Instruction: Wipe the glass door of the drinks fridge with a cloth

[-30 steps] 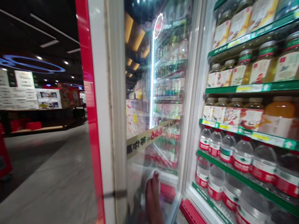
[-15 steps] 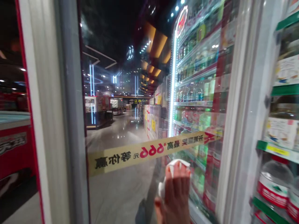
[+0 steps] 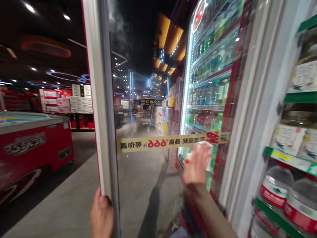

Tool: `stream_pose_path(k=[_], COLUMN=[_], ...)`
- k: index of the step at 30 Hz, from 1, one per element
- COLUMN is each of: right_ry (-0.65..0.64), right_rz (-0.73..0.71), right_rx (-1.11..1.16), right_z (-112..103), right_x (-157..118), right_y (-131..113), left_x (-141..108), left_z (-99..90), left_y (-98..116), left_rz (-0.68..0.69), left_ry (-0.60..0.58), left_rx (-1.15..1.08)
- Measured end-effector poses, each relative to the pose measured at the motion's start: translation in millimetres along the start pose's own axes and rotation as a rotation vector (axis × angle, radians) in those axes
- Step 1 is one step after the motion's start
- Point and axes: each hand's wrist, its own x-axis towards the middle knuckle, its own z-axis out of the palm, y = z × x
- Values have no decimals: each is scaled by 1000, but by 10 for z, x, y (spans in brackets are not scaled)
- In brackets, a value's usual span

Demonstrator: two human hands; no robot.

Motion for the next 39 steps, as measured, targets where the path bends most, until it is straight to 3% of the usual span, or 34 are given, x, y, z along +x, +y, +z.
stream_pose_path(k=[2,4,5,7,10,11,13,15,17,19,20,22,24,26,28,30,31,32,33,34,37,38,39], right_ry=[-105,-139,-110,-3,93,101,109,101,71,37,37,112,247,324,282,201,167,146,143,159,277,300,298], right_rz=[-252,-372,-315,-69,183,191,144,-41,-339,-534,-521,-273,58,170,-73,-515,-673,-743,-702,-561,29,118,114], right_rx=[2,13,14,-1,2,11,22,6,-35,-65,-62,-17,47,79,74,62,46,27,7,-8,2,8,10], right_z=[113,101,41,-151,-425,-469,-478,-412,-336,-314,-336,-434,-553,-631,-639,-589,-560,-544,-550,-582,-743,-774,-781], right_x=[-295,-494,-509,-339,246,437,667,639,460,353,391,672,1088,1375,1381,1203,1120,1081,1106,1196,1654,1758,1792], right_y=[-228,-244,-153,164,566,575,363,-9,-269,-221,-81,289,531,467,168,-105,-148,-109,4,163,575,605,574], left_x=[116,185,196,179,89,49,-39,-129,-196,-207,-185,-95,16,99,137,148,151,153,156,159,171,177,183], left_z=[95,134,136,115,47,20,-26,-49,-30,35,81,184,279,345,374,385,392,401,415,430,472,481,486], left_y=[126,197,211,207,173,172,211,339,586,947,1155,1569,1902,2092,2148,2125,2103,2083,2067,2057,2049,2046,2041], left_rz=[19,48,51,52,51,46,86,271,596,939,1071,1208,1190,1138,1134,1164,1174,1174,1167,1159,1141,1136,1131], left_ry=[-24,-47,-54,-48,-18,-6,50,184,338,366,320,204,171,205,221,217,215,212,206,203,204,207,206], left_rx=[-34,-44,-41,-31,-10,-5,7,25,61,103,126,179,261,336,370,363,355,343,329,315,295,292,290])
